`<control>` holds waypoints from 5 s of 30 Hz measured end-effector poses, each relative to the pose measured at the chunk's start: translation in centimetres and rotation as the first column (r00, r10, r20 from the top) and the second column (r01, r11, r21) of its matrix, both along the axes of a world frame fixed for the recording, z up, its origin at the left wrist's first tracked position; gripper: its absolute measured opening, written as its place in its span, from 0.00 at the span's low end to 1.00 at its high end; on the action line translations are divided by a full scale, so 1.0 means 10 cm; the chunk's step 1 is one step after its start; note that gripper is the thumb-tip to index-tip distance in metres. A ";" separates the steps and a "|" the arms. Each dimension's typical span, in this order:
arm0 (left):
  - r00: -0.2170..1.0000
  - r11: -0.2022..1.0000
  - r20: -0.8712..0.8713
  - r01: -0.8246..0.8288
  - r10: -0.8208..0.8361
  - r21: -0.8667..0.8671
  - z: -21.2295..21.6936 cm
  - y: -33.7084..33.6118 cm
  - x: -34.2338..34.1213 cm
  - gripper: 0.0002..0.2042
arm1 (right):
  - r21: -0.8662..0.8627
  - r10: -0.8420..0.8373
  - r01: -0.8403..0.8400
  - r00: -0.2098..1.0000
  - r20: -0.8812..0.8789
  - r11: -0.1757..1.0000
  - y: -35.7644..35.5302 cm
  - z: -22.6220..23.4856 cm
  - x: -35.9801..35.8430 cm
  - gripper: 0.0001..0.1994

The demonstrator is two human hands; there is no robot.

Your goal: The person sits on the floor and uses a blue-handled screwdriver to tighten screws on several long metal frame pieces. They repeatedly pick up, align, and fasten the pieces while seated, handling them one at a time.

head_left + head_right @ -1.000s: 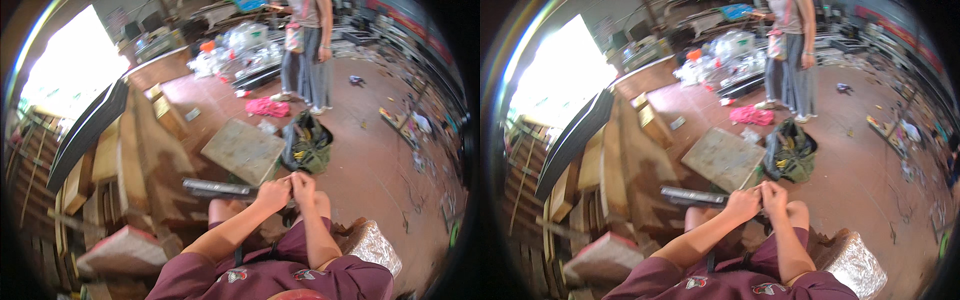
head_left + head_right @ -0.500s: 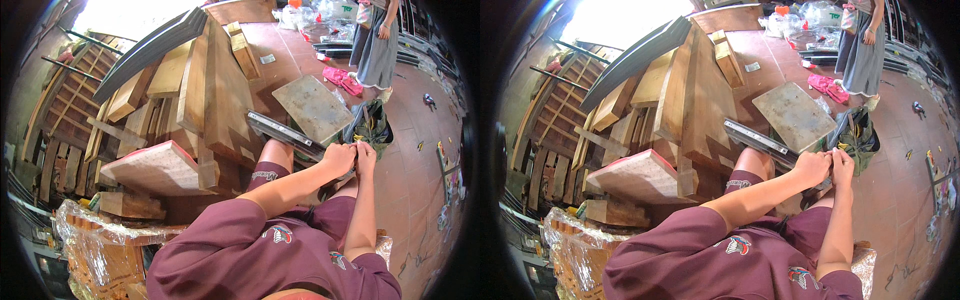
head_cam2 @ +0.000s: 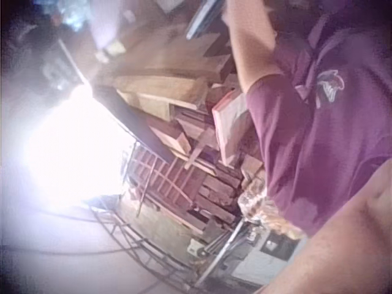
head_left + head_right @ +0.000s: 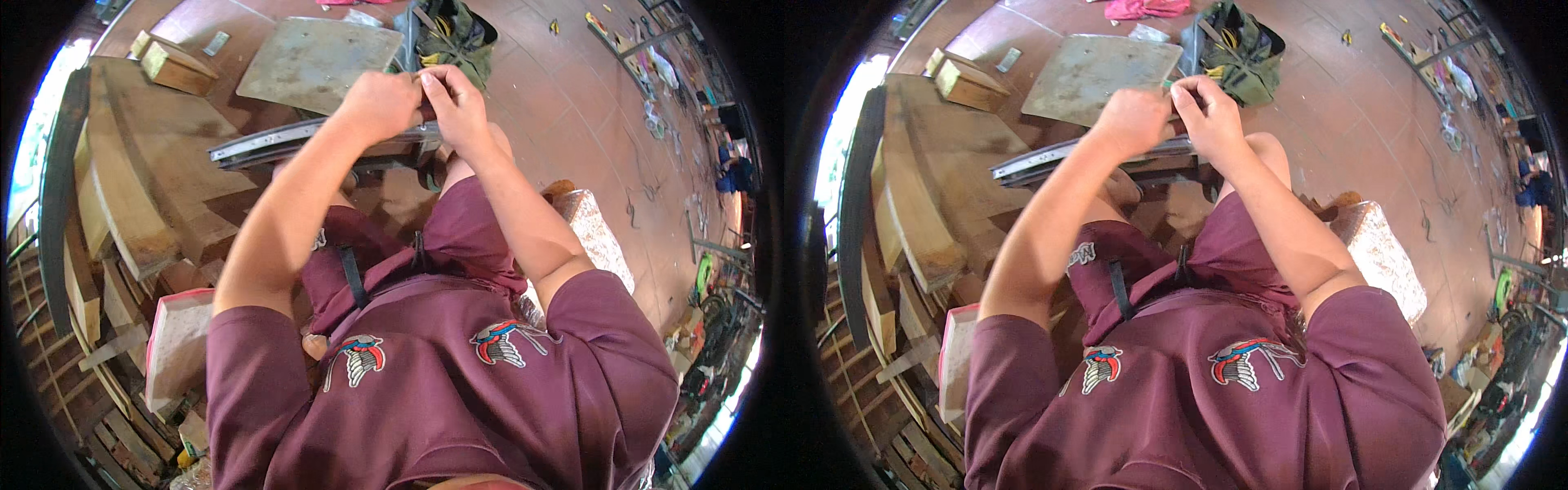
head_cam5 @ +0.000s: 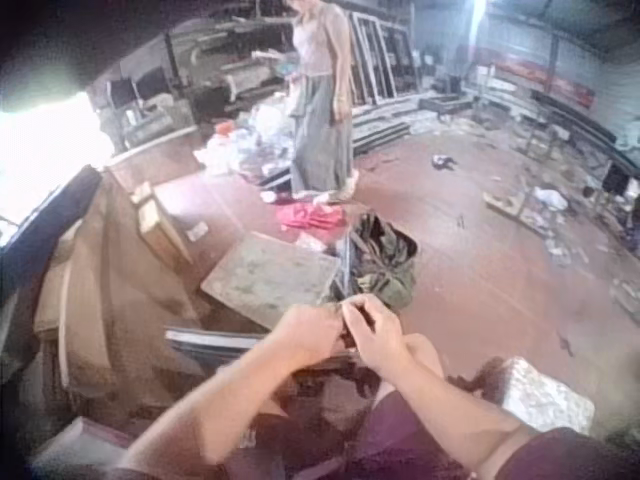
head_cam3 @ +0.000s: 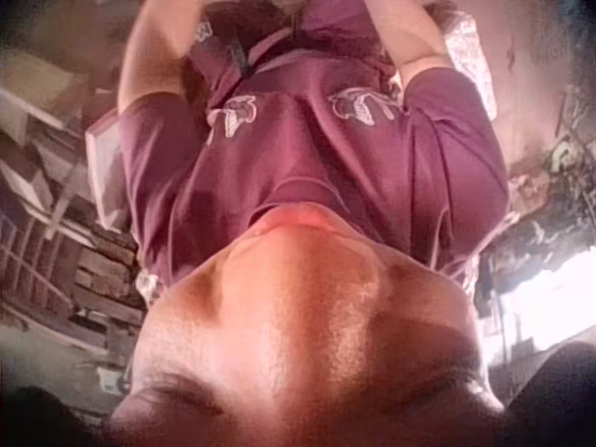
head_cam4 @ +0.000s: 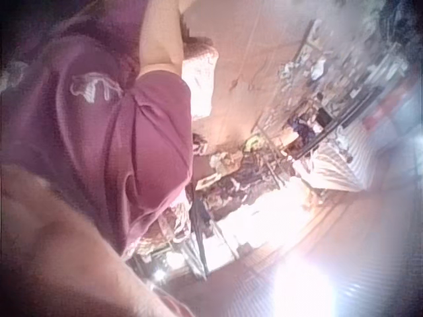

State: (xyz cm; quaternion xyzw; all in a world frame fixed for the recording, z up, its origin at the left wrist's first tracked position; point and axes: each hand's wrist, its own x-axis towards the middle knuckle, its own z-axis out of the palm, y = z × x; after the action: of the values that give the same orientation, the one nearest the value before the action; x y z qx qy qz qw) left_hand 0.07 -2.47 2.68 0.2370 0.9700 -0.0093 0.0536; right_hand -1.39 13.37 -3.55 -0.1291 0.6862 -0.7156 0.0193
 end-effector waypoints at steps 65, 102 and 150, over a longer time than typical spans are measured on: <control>0.815 -0.056 0.510 -0.516 0.276 0.855 -0.65 0.84 0.53 0.21 | 0.142 0.644 -0.750 0.636 0.425 0.646 -0.34 0.05 -0.49 0.16; 0.917 0.626 0.397 -0.286 -0.041 0.725 -0.62 0.30 0.53 0.18 | -0.177 0.565 -0.537 0.786 0.252 0.825 0.19 -0.09 -0.02 0.13; 0.340 -0.560 0.823 -0.828 -0.455 0.032 -1.20 0.88 1.27 0.14 | 0.885 0.071 -0.185 0.983 0.171 0.427 0.32 -0.19 0.19 0.13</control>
State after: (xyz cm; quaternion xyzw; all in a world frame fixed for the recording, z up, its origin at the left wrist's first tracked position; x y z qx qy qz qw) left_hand 12.75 6.32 -9.30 -0.2915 0.3050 0.8780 0.2259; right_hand 0.55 16.59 -5.46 -0.1124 0.9467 -0.2453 0.1757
